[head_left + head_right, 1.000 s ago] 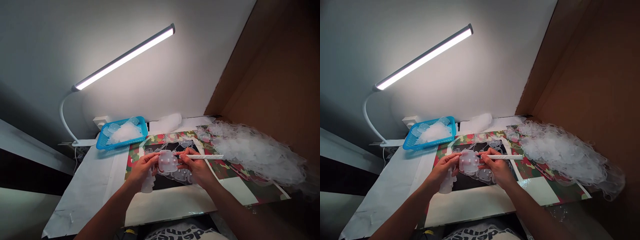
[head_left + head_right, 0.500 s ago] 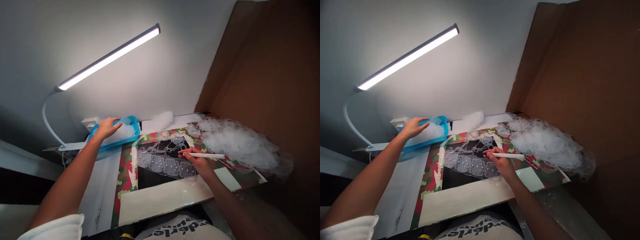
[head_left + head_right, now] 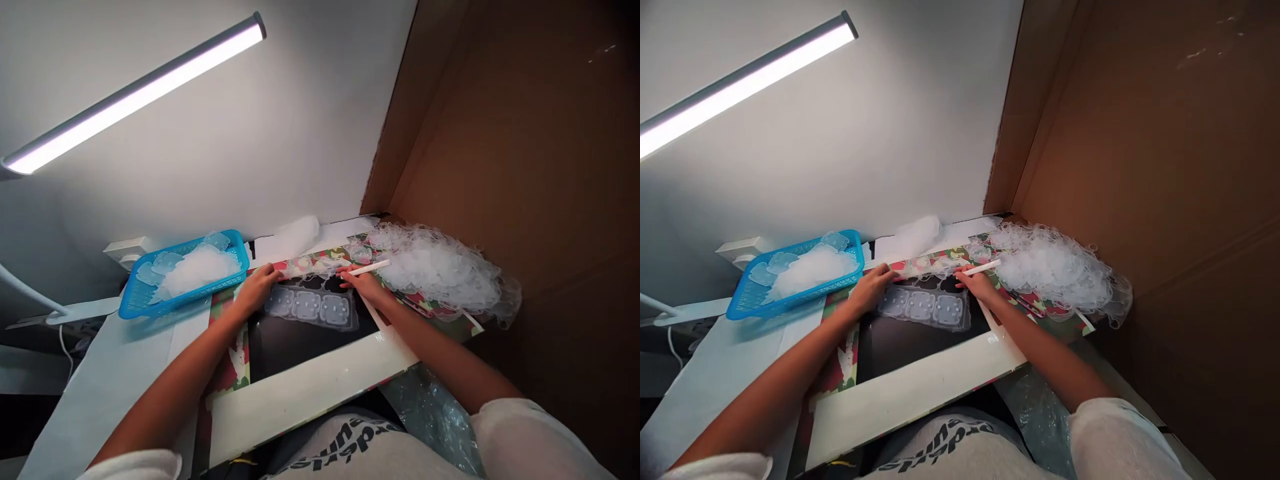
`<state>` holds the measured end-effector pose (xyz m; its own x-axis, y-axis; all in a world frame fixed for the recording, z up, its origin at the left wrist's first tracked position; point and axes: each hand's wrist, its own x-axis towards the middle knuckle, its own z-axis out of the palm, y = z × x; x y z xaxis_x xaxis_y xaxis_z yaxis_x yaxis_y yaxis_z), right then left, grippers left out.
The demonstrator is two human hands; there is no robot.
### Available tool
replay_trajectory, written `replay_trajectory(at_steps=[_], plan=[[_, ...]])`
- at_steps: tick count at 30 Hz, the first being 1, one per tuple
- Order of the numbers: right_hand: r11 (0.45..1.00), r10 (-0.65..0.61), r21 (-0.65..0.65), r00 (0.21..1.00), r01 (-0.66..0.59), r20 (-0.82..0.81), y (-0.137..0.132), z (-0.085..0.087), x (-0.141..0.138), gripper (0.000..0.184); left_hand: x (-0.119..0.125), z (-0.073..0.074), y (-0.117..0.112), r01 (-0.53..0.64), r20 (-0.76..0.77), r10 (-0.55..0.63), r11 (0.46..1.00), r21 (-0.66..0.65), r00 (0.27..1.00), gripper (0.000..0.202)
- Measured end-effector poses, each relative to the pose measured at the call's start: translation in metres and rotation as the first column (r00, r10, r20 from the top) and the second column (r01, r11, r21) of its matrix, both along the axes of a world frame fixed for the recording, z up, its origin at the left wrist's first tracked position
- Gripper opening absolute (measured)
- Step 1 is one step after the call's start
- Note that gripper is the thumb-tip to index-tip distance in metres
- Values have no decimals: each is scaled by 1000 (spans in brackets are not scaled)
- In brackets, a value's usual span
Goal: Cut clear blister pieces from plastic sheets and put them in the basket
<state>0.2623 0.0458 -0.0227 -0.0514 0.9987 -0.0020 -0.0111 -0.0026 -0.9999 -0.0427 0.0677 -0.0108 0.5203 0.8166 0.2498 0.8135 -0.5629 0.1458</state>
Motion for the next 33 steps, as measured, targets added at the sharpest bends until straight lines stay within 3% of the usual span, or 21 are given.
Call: replay_trajectory(at_steps=[3, 5, 7, 9, 11, 13, 30, 33], plan=[[994, -16, 111, 997, 8, 69, 2, 8, 1, 34, 3, 16, 11, -21, -3, 21, 999, 49, 1000, 33], [972, 1, 230, 980, -48, 201, -9, 13, 4, 30, 18, 15, -9, -6, 0, 6, 996, 91, 1000, 40], [938, 64, 294, 928, -181, 367, -27, 16, 7, 25, 39, 4, -45, 84, -7, -84, 988, 127, 996, 41], [906, 159, 275, 860, -322, 484, -46, 16, 8, 22, 58, -11, -83, 224, -10, -224, 973, 60, 974, 33], [874, 239, 244, 808, -420, 538, -60, 14, 6, 20, 69, -25, -110, 235, 7, -235, 971, 41, 972, 39], [847, 273, 239, 774, -475, 571, -67, 10, 3, 18, 71, -31, -123, 218, 26, -219, 976, 26, 975, 46], [738, 346, 233, 652, -634, 675, -59, -1, 8, 16, 61, -30, -118, 272, 81, -267, 960, -62, 960, 51], [723, 276, 272, 625, -636, 730, -61, -8, 7, 14, 58, -31, -116, 273, 81, -267, 958, -83, 960, 54]])
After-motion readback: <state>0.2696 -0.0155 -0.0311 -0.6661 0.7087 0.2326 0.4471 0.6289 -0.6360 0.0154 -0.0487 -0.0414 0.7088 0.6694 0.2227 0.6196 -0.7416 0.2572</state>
